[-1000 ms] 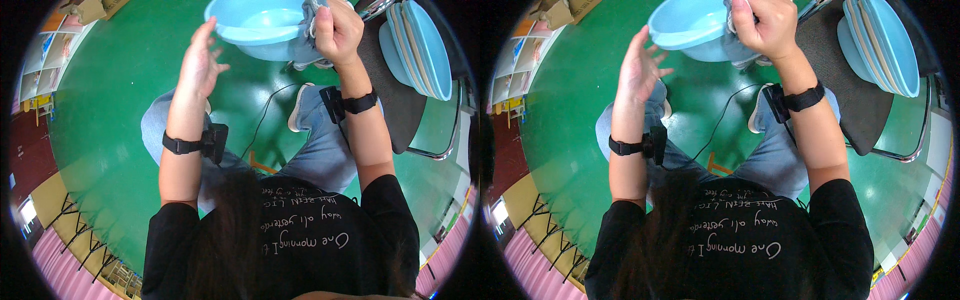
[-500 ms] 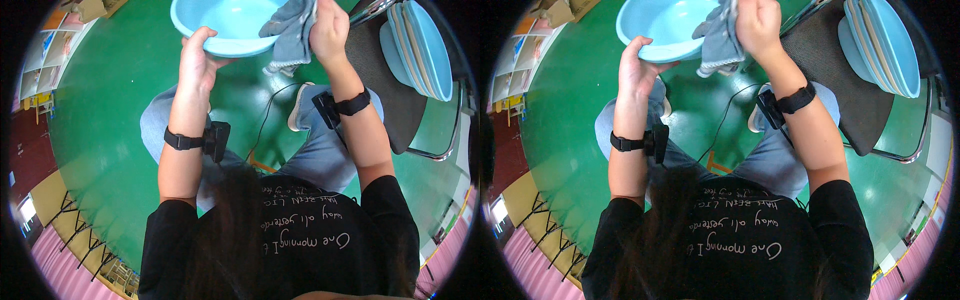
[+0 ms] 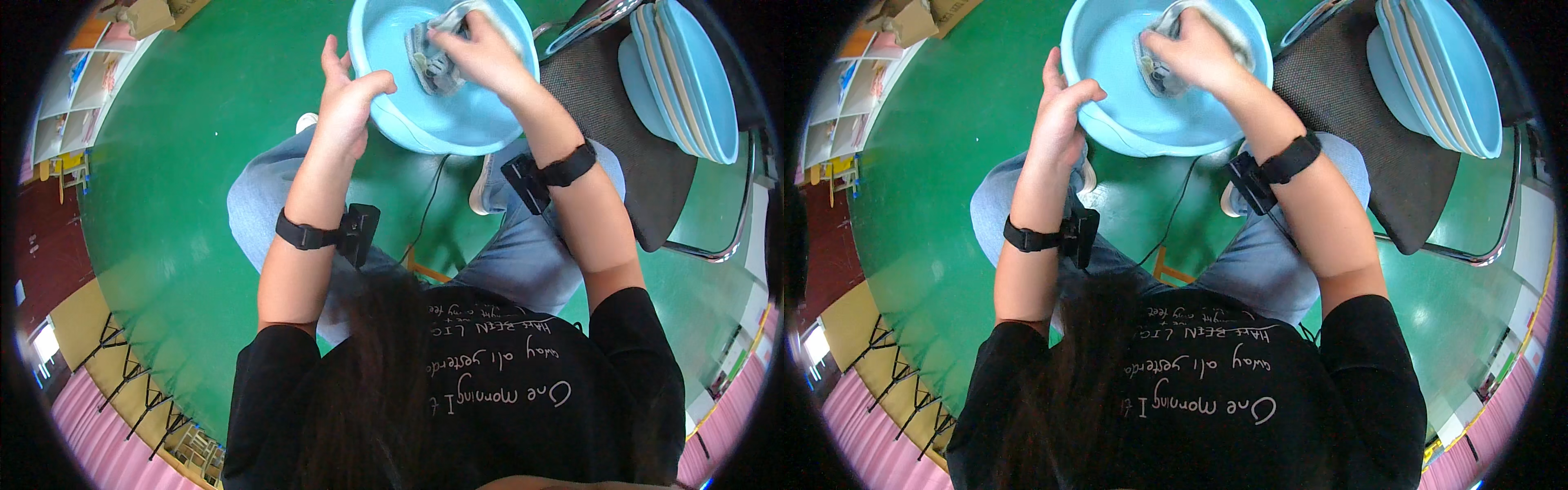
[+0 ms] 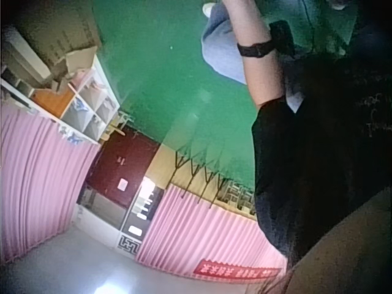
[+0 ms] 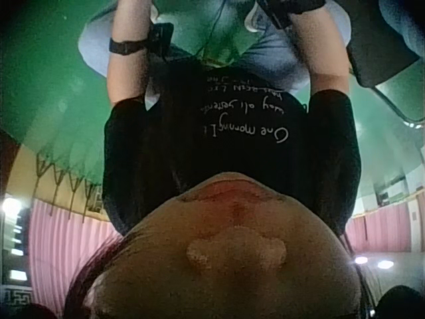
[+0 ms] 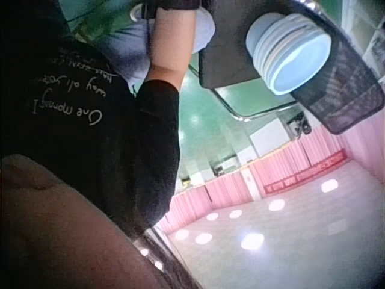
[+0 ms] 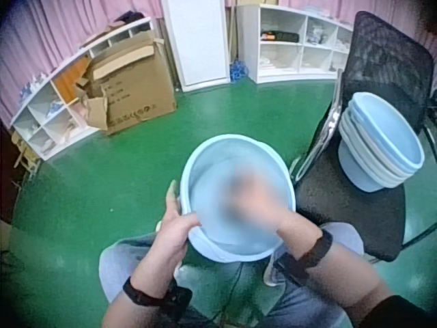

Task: The person wipes the inside and outside of several small and large plastic bowls using a cloth, then stacks the cleaned bowls on a chair.

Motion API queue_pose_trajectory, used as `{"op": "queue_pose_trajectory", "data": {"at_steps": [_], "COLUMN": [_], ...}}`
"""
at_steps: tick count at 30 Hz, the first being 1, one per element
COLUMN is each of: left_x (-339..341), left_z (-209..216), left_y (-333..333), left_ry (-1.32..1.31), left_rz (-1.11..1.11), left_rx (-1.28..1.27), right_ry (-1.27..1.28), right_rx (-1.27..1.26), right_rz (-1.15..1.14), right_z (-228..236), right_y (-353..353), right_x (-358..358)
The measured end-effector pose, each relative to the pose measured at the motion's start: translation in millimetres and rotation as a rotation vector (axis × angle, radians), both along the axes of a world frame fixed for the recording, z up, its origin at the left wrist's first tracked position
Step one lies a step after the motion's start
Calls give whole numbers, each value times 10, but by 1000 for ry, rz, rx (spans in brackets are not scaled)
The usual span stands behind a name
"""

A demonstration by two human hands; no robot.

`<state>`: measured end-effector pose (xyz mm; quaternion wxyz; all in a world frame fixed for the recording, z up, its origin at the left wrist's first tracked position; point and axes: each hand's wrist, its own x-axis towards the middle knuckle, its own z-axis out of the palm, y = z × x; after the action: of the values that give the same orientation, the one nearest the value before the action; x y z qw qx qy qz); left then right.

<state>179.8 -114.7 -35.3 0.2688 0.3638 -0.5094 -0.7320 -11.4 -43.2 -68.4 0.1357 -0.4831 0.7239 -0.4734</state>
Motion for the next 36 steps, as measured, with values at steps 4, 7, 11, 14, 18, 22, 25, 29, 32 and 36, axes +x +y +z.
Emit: {"op": "queue_pose_trajectory", "data": {"at_steps": [4, 7, 11, 14, 18, 22, 25, 29, 32, 36], "left_x": [-25, -10, 93, 109, 94, 102, 86, 60, 48, 56], "left_z": [50, 141, 97, 80, 129, 109, 84, 121, 115, 60], "left_y": [131, 177, 66, 59, 78, 92, 92, 85, 70, -24], "left_ry": [-11, 24, 68, 19, -65, -105, -50, 7, 58, 49], "left_rz": [6, -46, -209, -278, -348, -380, -342, -285, -199, -87], "left_rx": [-96, -131, -183, -265, -509, -513, -440, -198, -47, -89], "right_ry": [212, 383, 146, 170, 173, 349, 439, 464, 505, 444], "right_rx": [198, 250, 193, 229, 221, -71, -169, -61, 106, 95], "right_rz": [21, -123, -167, -157, -113, 155, 390, 504, 627, 714], "right_z": [-72, -58, 95, 115, 16, 67, 99, 97, 40, -23], "right_y": [10, 16, -29, -9, -22, -7, -22, 102, 130, 168], "right_x": [-24, -39, -79, -81, -108, 76, 259, 470, 524, 592]}}
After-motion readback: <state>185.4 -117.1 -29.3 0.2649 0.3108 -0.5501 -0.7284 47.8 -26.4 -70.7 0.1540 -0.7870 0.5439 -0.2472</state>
